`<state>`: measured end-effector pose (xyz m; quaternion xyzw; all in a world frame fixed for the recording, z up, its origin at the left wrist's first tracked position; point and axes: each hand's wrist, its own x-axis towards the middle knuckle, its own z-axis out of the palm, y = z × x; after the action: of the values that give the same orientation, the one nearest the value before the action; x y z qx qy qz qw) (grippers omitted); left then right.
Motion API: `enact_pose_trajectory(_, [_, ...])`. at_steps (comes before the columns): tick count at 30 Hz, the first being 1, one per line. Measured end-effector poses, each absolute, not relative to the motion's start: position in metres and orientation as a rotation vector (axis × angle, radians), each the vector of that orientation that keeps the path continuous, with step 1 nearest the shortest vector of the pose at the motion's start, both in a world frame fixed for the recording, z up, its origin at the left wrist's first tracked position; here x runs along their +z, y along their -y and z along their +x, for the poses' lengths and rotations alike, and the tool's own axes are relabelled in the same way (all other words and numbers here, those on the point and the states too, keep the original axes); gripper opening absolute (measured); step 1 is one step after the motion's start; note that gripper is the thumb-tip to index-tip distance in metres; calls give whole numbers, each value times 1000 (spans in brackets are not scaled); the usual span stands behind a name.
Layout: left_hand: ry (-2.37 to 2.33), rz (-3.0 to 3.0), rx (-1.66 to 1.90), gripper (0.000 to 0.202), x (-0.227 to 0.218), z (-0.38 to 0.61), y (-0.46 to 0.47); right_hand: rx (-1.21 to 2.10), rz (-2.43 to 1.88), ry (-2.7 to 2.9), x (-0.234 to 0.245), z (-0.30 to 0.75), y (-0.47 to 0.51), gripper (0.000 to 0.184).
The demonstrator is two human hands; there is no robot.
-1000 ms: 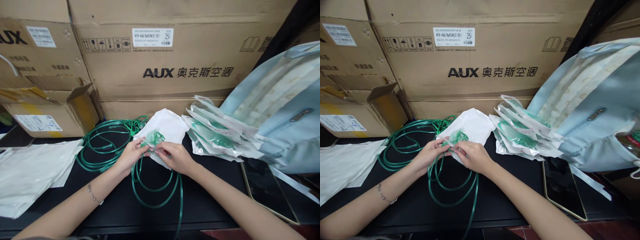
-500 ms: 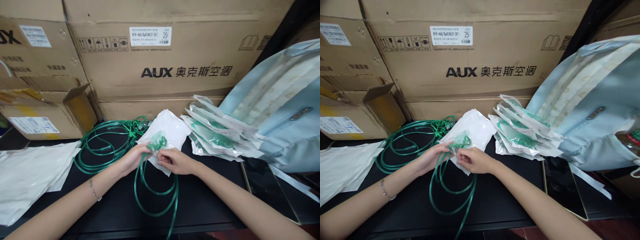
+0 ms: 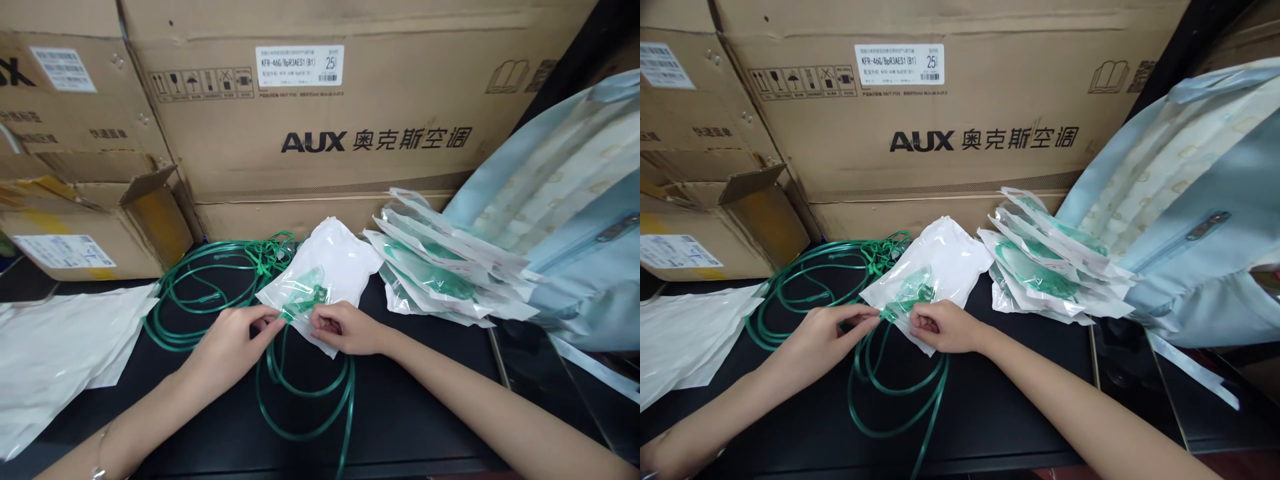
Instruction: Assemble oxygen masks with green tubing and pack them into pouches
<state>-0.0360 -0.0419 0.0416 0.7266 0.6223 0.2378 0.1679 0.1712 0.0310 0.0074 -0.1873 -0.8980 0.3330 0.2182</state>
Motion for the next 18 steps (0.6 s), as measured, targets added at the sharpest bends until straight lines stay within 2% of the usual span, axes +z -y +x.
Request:
enact_pose_trajectory(3, [-1723, 1915, 701, 37, 36, -39, 51, 925, -511, 2486, 8, 171, -31, 12])
enact_pose_trajectory(7, [-1733, 2023, 679, 34, 23, -40, 55, 943, -517, 2468, 8, 171, -30, 13])
enact_pose_trajectory(11, [-1753, 2139, 501, 32, 19, -37, 51, 913, -500, 2491, 8, 172, -30, 13])
enact_pose_trajectory(15, [-1714, 2216, 419, 30, 17, -29, 41, 756, -428, 2571, 10, 174, -29, 13])
enact_pose_trajectory(18, [-1731, 2248, 551, 28, 14, -26, 32, 597, -343, 2631, 15, 176, -26, 15])
